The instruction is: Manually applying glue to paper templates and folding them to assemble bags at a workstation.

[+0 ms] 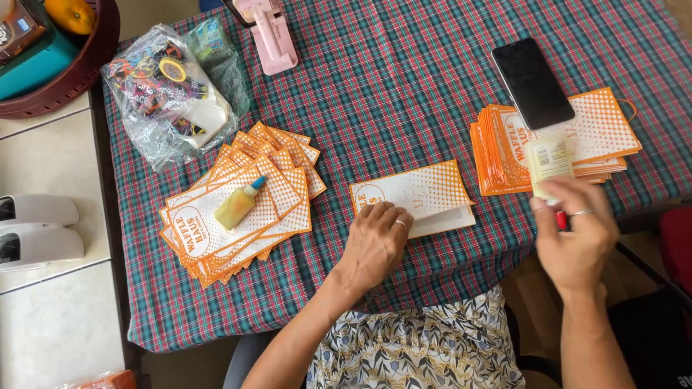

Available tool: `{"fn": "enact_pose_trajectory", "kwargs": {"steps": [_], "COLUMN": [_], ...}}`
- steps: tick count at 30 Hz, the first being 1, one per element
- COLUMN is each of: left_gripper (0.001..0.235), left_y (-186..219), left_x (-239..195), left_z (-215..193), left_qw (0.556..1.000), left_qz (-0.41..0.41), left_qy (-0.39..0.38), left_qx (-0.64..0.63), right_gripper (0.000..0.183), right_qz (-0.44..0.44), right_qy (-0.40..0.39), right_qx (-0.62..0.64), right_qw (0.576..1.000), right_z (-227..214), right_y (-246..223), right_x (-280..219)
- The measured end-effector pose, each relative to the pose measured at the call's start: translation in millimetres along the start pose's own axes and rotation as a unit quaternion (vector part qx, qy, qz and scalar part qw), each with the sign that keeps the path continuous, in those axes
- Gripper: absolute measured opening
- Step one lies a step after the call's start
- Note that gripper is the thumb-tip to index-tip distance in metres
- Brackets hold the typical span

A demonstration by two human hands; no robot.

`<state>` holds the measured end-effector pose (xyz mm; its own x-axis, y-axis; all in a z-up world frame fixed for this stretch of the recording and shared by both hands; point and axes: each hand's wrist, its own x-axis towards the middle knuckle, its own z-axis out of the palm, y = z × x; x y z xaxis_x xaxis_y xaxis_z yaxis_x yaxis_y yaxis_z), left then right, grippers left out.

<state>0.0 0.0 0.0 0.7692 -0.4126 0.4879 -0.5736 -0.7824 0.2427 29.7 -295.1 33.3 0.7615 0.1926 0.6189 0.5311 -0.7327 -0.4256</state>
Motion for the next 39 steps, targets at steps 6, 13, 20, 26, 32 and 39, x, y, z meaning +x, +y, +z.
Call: {"fn": "enact_pose_trajectory", "kwargs": {"steps": [6,13,20,26,32,39], "left_gripper": [0.020,0.034,0.051,0.061,0.052,0.044], "left_y": [2,52,63,50,40,35], "left_x": [14,0,17,28,40,47], "left_z": [-23,35,50,62,57,62], "left_qw": [0.993,0.991,0.992,0.991,0.987,0.988], "left_qz": [-0.050,-0.049,-0.101,-0.117,-0.132,-0.139], "left_qy": [0.032,0.105,0.018,0.020,-0.046,-0.038], "left_qx": [0.100,-0.072,-0.080,-0.057,-0.074,-0.056], "right_gripper": [0.039,0.040,0.046,0.036,0.023,0.008], "right_qz": [-0.115,-0.083,-0.092,-0.093,-0.095,-0.091], "right_qy": [-0.163,-0.198,-0.244,-0.217,-0.218,-0.225], "right_qx": [0.082,0.089,0.064,0.072,0.069,0.087], "right_qw": [0.977,0.973,0.963,0.969,0.969,0.966], "right_z": [37,45,36,38,37,35], "right_y": [-5,-17,-18,-11,-12,-17], "right_x": [-8,-3,-3,-9,-5,-3]}}
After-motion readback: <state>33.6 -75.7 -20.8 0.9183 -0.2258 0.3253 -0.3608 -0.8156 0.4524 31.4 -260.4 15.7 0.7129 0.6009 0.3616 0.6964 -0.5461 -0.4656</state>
